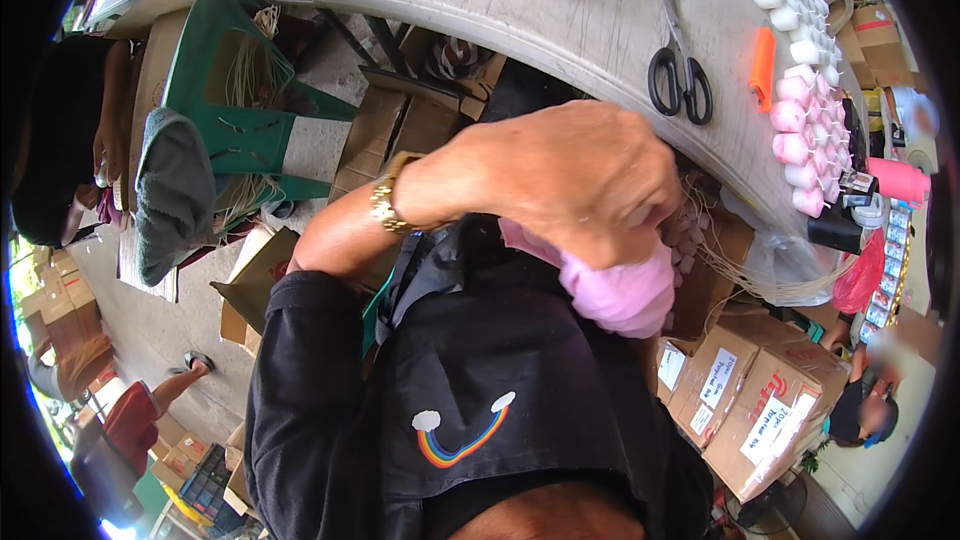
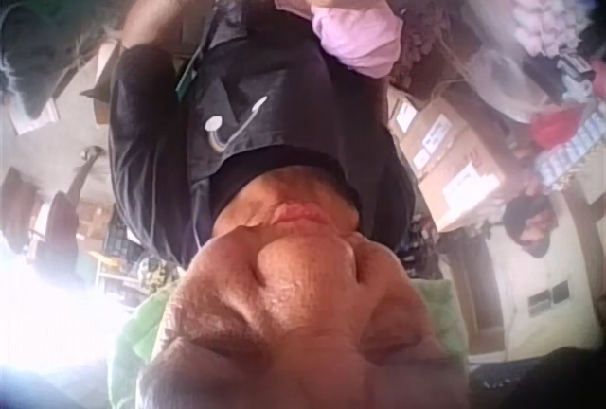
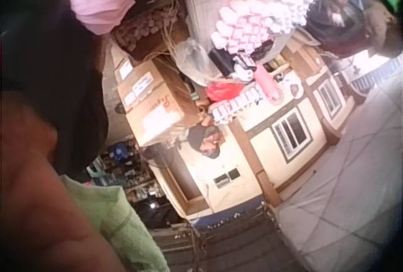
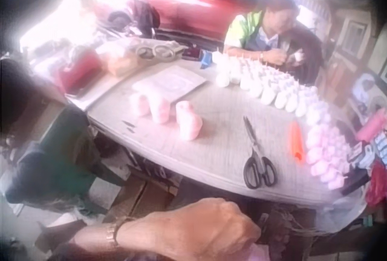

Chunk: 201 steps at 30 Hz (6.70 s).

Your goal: The person repeatedly picks up small white cylindrical objects and pink fabric pieces, ties them together with string, and trims the excess string with scissors. The person places the finished items on a table alongside other similar items.

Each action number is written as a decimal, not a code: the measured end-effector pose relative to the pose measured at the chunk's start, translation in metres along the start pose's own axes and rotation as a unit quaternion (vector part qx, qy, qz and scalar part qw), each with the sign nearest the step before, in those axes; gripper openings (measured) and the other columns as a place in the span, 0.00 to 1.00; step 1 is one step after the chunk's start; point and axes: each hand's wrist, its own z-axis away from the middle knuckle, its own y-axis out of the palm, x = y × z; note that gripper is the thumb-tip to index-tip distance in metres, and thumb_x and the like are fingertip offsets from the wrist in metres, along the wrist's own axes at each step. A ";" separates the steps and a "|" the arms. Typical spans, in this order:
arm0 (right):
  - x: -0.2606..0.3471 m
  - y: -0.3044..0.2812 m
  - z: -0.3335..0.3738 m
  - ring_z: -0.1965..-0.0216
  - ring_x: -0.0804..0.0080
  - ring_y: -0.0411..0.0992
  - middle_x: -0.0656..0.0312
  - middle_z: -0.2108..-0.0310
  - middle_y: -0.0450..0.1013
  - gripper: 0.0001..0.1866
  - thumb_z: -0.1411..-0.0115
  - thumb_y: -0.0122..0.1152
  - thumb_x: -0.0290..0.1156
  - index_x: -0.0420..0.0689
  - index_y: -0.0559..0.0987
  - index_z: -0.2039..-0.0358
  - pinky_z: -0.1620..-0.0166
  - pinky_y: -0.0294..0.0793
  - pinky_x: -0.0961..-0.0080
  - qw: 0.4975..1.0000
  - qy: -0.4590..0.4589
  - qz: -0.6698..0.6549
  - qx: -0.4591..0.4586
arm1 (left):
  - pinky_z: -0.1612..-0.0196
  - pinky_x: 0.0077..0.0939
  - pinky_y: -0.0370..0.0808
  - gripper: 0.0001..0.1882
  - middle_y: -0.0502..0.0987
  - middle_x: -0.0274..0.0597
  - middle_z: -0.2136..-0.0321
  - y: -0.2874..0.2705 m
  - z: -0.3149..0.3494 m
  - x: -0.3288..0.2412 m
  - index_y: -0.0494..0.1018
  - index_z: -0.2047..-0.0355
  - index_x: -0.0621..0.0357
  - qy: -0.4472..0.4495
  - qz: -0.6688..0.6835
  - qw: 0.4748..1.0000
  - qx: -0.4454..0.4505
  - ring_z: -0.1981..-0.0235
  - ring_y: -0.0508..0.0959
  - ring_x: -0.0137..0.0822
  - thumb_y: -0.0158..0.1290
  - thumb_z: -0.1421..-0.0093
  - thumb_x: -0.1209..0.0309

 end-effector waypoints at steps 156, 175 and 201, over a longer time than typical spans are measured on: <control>-0.020 -0.025 0.027 0.37 0.67 0.61 0.56 0.40 0.63 0.28 0.38 0.60 0.45 0.46 0.67 0.42 0.32 0.53 0.63 0.889 0.012 0.356 0.288 | 0.31 0.45 0.50 0.22 0.76 0.39 0.65 0.047 0.086 0.011 0.74 0.62 0.61 -0.156 0.361 0.888 -0.239 0.59 0.76 0.35 0.62 0.60 0.70; 0.056 -0.033 -0.138 0.53 0.49 0.71 0.46 0.50 0.71 0.26 0.44 0.65 0.33 0.40 0.72 0.46 0.47 0.68 0.56 0.768 -0.248 0.590 -0.035 | 0.54 0.32 0.75 0.21 0.78 0.41 0.64 0.077 0.060 0.031 0.72 0.56 0.53 -0.210 0.240 0.901 -0.295 0.60 0.80 0.41 0.65 0.47 0.62; 0.096 0.026 -0.066 0.80 0.74 0.70 0.59 0.78 0.72 0.07 0.32 0.48 0.27 0.37 0.64 0.62 0.74 0.70 0.81 0.931 -0.309 0.064 -0.185 | 0.70 0.28 0.72 0.10 0.72 0.38 0.79 0.115 0.029 0.053 0.70 0.71 0.59 -0.095 0.257 0.871 -0.408 0.76 0.74 0.33 0.61 0.50 0.73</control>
